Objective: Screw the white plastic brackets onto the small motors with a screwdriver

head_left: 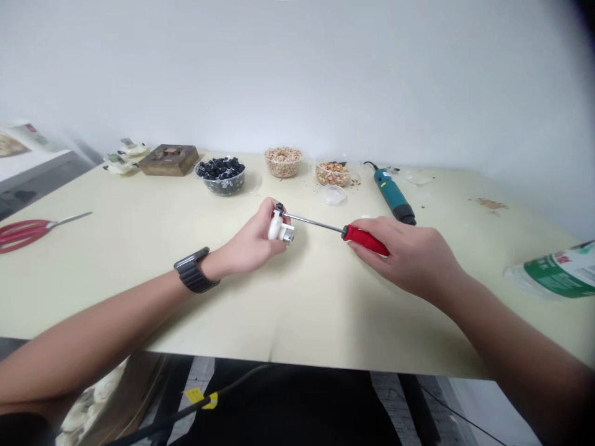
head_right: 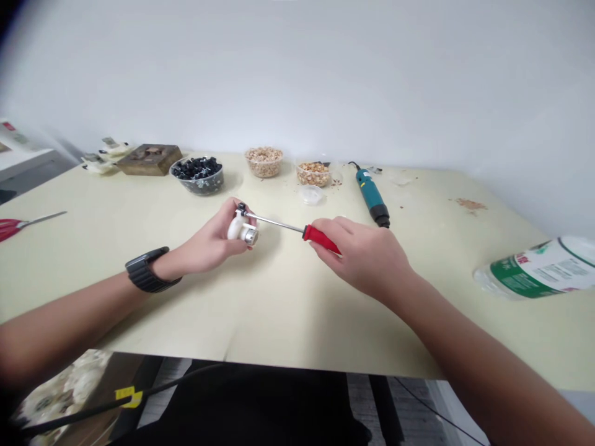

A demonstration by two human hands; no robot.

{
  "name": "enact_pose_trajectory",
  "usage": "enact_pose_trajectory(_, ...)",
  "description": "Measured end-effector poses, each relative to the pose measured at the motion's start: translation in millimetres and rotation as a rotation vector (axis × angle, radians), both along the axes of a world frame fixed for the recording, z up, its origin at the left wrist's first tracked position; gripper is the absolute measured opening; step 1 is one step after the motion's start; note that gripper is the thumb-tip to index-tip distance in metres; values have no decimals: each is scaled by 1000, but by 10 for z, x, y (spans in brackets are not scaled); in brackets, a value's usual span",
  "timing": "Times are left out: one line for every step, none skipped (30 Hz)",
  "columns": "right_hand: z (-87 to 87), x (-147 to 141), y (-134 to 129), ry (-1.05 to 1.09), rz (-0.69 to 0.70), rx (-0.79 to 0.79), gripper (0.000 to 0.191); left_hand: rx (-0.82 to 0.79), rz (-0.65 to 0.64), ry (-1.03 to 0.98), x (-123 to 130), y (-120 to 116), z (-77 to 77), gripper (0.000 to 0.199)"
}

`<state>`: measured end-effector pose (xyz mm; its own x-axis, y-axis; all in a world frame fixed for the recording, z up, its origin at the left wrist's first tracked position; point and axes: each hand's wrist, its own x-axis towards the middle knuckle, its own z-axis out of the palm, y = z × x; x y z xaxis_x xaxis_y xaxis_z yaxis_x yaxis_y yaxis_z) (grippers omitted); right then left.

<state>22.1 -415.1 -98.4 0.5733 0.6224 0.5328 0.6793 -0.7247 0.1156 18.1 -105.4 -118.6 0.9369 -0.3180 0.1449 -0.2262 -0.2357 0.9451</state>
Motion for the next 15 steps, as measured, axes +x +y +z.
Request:
enact_pose_trajectory(1, -14, 5, -3, 9, 3, 20, 11, 2, -2, -2, 0, 0, 44)
enact_pose_trajectory(8, -24, 11, 12, 23, 14, 19, 23, 3, -6, -3, 1, 1, 44)
enact_pose_trajectory(17, -30, 17, 40, 43, 32, 19, 33, 4, -12, -3, 2, 1, 43)
enact_pose_trajectory(29, -32, 22, 78, 64, 51, 18, 43, 3, -17, -4, 3, 3, 43)
enact_pose_trajectory(42, -29, 26, 119, 84, 69, 17, 51, 1, -21, -4, 4, 5, 43)
enact_pose_trajectory(52, -23, 29, 156, 99, 87, 16, 55, 0, -23, -4, 5, 7, 44)
enact_pose_trajectory(60, -16, 30, 188, 112, 99, 15, 59, -2, -24, -4, 5, 10, 44)
enact_pose_trajectory(63, -8, 31, 214, 120, 102, 15, 64, -3, -26, -5, 5, 13, 45)
enact_pose_trajectory(62, -1, 32, 230, 125, 100, 15, 72, -4, -29, -5, 5, 15, 45)
enact_pose_trajectory(57, 3, 32, 232, 131, 96, 15, 79, -5, -34, -6, 5, 17, 44)
enact_pose_trajectory(48, 5, 33, 224, 135, 91, 16, 87, -6, -40, -7, 5, 18, 44)
enact_pose_trajectory(36, 3, 35, 212, 140, 86, 17, 93, -6, -46, -8, 5, 19, 44)
enact_pose_trajectory(23, 0, 37, 195, 144, 80, 17, 98, -5, -52, -9, 6, 20, 43)
enact_pose_trajectory(11, -5, 39, 174, 147, 71, 18, 101, -2, -56, -11, 6, 22, 43)
enact_pose_trajectory(-1, -11, 41, 149, 148, 60, 18, 105, 0, -58, -13, 7, 24, 43)
